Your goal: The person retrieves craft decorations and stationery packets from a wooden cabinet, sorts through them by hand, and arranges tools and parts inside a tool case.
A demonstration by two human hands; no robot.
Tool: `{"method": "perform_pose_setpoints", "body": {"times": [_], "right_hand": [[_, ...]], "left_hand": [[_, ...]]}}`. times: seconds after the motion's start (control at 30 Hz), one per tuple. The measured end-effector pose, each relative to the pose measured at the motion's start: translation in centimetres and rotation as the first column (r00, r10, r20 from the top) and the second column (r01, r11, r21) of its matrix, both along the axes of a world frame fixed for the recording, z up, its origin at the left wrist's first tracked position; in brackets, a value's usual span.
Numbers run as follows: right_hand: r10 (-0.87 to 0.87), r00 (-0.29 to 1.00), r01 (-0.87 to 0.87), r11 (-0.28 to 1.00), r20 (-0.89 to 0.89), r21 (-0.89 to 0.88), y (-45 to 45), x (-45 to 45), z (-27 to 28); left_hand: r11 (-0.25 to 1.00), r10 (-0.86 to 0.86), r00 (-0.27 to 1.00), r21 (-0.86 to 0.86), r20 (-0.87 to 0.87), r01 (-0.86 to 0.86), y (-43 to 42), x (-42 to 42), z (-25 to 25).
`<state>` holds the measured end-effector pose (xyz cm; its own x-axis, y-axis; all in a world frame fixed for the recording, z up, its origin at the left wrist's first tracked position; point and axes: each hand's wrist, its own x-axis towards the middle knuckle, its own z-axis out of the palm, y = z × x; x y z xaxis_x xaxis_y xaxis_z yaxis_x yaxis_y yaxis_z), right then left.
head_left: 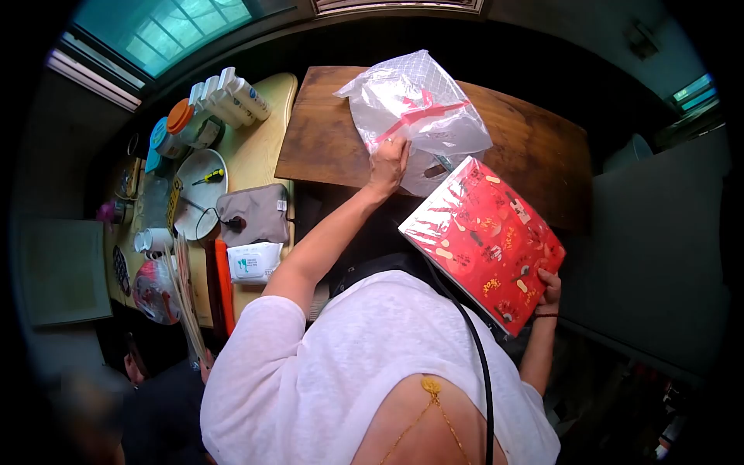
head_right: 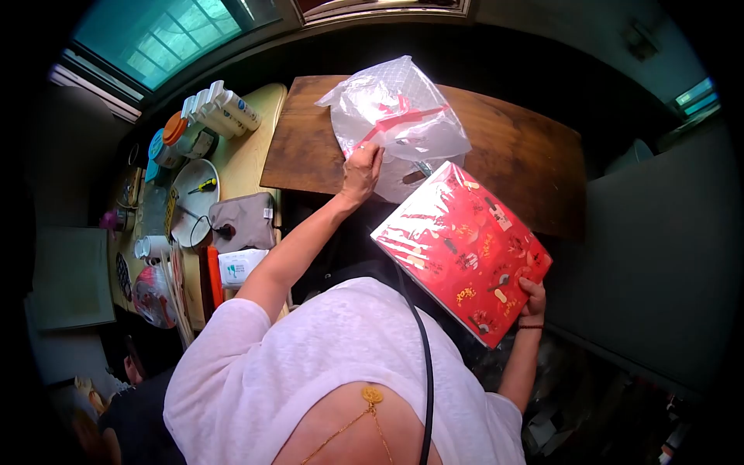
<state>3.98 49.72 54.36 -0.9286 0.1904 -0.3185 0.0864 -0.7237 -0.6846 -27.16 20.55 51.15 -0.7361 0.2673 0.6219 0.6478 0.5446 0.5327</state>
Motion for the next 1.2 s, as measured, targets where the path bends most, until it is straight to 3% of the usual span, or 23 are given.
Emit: {"method": "perform_pose_setpoints", "body": {"times": [0.17, 0.3, 0.37, 0.4, 0.57, 0.67, 0.77, 1.07, 1.1, 1.17, 1.2], "right_hand": [[0.108, 0.994, -0.109, 0.992, -0.021, -0.056, -0.1, -4.7, -1.7], [0.078, 0.990, -0.080, 0.997, -0.121, -0.014, -0.6, -9.4, -2.4], [0.082, 0.993, -0.091, 0.989, -0.079, -0.118, 0.0, -10.8, -4.0], [0.083, 0.994, -0.091, 0.989, -0.070, -0.118, 0.4, -11.0, -5.1], [0.060, 0.995, -0.070, 0.988, -0.074, -0.136, -0.1, -11.3, -8.0], [-0.026, 0.996, 0.023, 0.999, -0.080, -0.040, -2.5, -12.3, -6.4], [0.042, 0.994, -0.033, 0.996, -0.099, 0.087, -5.3, -14.8, -5.2], [0.185, 0.972, -0.173, 0.981, -0.145, 0.089, -11.7, -23.7, -6.0], [0.178, 0.976, -0.164, 0.980, -0.127, 0.113, -12.2, -25.0, -6.3], [0.152, 0.982, -0.153, 0.988, -0.115, -0.003, -12.4, -27.0, -7.5], [0.156, 0.986, -0.155, 0.988, -0.062, 0.024, -12.1, -27.7, -7.9]], "left_hand": [[0.997, -0.062, 0.998, 0.049, -0.013, 0.063, -0.8, 0.1, 2.7], [0.998, -0.002, 0.998, -0.059, -0.066, -0.002, -2.2, 0.3, 2.4], [0.993, -0.114, 0.991, 0.033, -0.065, 0.116, -3.1, -0.3, 1.4], [0.989, -0.140, 0.990, -0.046, -0.030, 0.139, -3.7, -0.4, 1.2], [0.998, -0.055, 0.995, -0.030, -0.080, 0.053, -5.1, 0.4, 1.4], [0.989, -0.135, 0.976, -0.082, -0.168, 0.123, -4.6, 1.4, 1.7], [0.964, -0.216, 0.956, -0.197, -0.197, 0.178, -4.1, 2.3, 1.7], [0.858, -0.450, 0.880, -0.347, -0.153, 0.379, -2.6, 5.4, 2.1], [0.847, -0.492, 0.861, -0.296, -0.125, 0.441, -2.5, 6.1, 2.2], [0.856, -0.486, 0.864, -0.272, -0.132, 0.440, -2.6, 7.0, 2.2], [0.866, -0.463, 0.877, -0.276, -0.127, 0.417, -3.0, 7.2, 2.0]]}}
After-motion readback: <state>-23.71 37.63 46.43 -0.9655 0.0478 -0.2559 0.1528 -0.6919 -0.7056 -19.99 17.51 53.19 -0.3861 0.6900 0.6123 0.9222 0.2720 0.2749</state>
